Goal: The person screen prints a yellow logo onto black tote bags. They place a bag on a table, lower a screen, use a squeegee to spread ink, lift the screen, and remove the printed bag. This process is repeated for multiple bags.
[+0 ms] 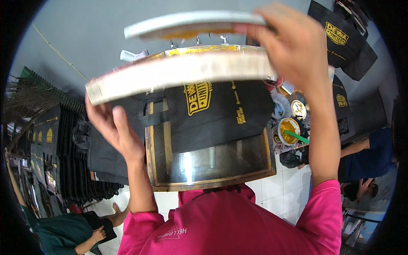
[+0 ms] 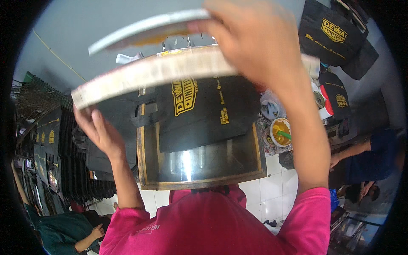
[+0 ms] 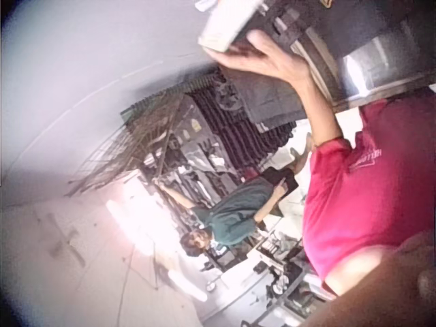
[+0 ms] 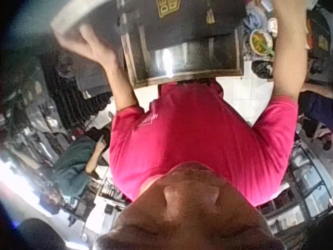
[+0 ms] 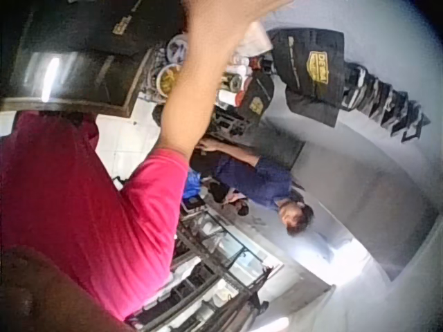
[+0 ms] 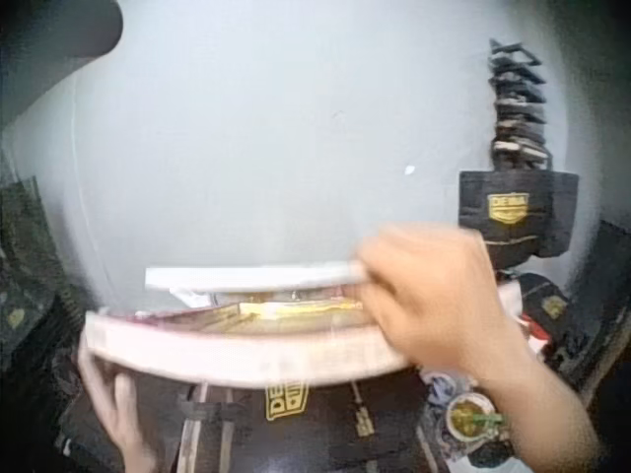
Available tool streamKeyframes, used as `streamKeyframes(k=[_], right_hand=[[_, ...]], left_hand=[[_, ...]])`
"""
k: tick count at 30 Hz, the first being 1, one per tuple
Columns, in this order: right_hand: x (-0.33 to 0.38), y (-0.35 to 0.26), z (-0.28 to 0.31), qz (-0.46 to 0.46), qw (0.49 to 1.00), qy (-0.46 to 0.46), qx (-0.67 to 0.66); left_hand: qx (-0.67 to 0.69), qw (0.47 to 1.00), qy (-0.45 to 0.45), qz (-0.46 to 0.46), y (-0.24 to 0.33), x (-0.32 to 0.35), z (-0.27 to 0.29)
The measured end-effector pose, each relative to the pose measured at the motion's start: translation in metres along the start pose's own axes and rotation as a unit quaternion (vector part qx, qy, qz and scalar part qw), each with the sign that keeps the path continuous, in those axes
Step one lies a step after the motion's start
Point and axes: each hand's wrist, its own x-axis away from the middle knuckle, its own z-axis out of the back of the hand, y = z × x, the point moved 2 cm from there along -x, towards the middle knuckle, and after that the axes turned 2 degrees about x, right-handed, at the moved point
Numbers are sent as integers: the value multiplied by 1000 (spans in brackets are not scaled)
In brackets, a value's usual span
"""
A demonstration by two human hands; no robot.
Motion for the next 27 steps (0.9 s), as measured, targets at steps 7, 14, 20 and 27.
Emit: streamKeyframes(k=[7,14,20,27], right_hand=[[-85,32,11,-67,997,2,-45],[-136,69,-6,-50,995,30,-75],[-153,77,-12,-75,996,-14,-36],[-161,92,-29,-50,990,35,-125]], left_hand=[[-310,856,-228,347,-145,37,0],[-366,749,-214,510,-225,85,110],[-368,808,-183,422,-161,37,192],[-783,616,-40,79,-117,-6,330]])
